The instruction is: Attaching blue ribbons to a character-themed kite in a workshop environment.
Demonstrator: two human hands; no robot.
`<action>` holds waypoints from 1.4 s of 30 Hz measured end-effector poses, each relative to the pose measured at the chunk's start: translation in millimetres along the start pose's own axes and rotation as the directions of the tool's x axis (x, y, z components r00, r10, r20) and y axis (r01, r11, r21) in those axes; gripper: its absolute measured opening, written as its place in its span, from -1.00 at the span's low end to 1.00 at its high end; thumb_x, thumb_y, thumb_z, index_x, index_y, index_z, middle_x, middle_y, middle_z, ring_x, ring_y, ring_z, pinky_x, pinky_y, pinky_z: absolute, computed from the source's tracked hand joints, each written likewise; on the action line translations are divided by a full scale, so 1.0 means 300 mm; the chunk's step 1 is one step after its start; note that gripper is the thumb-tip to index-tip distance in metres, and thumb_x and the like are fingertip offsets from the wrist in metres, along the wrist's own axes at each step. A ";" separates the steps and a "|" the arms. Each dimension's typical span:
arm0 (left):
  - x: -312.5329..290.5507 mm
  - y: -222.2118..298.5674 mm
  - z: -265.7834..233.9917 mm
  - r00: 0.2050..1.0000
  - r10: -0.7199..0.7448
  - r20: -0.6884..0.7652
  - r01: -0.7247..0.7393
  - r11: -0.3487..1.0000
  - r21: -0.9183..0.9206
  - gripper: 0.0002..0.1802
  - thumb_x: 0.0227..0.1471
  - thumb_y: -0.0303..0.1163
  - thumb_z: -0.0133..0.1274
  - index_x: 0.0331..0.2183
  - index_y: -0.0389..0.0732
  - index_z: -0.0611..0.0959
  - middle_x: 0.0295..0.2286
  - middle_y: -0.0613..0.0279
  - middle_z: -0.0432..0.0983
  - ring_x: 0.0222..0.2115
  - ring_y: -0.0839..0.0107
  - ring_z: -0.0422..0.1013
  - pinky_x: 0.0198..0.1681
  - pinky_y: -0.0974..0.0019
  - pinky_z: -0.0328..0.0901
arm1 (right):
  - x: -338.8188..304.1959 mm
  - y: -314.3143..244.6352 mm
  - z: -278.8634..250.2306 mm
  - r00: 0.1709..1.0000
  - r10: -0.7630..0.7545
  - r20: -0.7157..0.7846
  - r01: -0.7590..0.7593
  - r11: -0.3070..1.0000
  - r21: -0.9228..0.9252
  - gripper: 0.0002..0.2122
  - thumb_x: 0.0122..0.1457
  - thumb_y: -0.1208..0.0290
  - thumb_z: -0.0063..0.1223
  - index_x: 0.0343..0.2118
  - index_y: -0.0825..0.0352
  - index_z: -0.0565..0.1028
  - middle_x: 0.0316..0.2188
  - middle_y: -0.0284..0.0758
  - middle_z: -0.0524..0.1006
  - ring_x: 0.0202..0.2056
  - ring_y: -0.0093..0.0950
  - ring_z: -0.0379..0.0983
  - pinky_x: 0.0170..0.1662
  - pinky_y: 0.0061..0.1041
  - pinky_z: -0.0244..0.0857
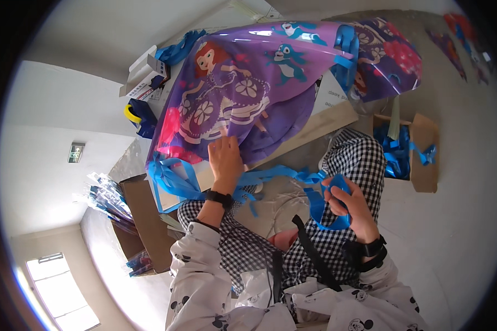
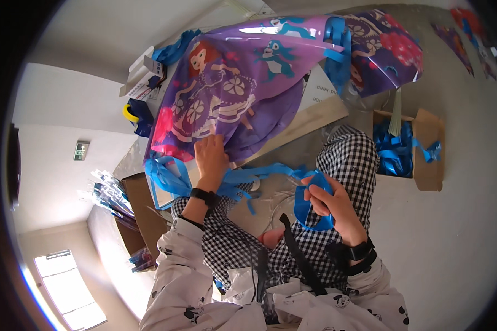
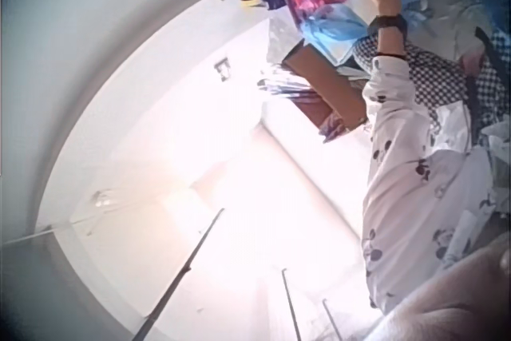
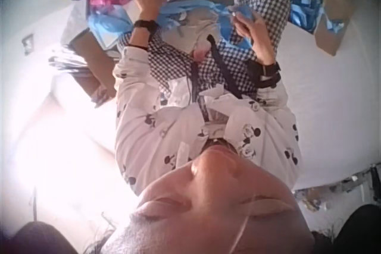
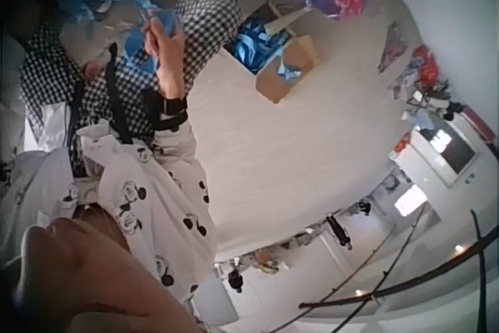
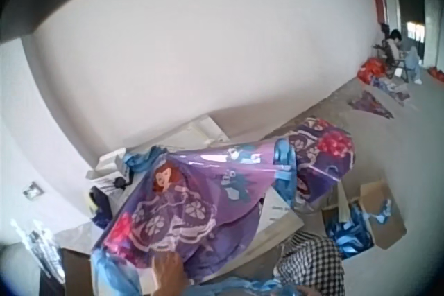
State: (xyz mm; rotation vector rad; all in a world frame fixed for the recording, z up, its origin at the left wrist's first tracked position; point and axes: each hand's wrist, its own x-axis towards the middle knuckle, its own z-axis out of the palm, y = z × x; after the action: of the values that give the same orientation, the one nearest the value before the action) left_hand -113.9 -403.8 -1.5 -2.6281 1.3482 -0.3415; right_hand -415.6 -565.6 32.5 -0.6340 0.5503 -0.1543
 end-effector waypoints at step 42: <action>-0.276 0.256 -0.524 0.959 -0.106 0.264 0.213 -0.346 -0.914 -0.91 0.08 -0.49 0.19 -0.36 -0.33 0.66 -0.49 0.40 0.53 -0.44 0.67 0.42 -0.36 0.55 0.30 | 0.010 -0.033 0.333 0.910 -0.300 0.285 0.397 0.829 -0.395 -0.73 0.25 0.33 0.11 -0.07 0.35 0.48 -0.15 -0.37 0.53 -0.19 -0.66 0.43 -0.10 -0.64 0.32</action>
State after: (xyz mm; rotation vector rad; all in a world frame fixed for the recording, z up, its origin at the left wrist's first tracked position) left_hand -264.0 -387.5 119.6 -3.9246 1.3829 1.9523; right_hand -359.5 -522.6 103.9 -1.1900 0.2516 -0.3084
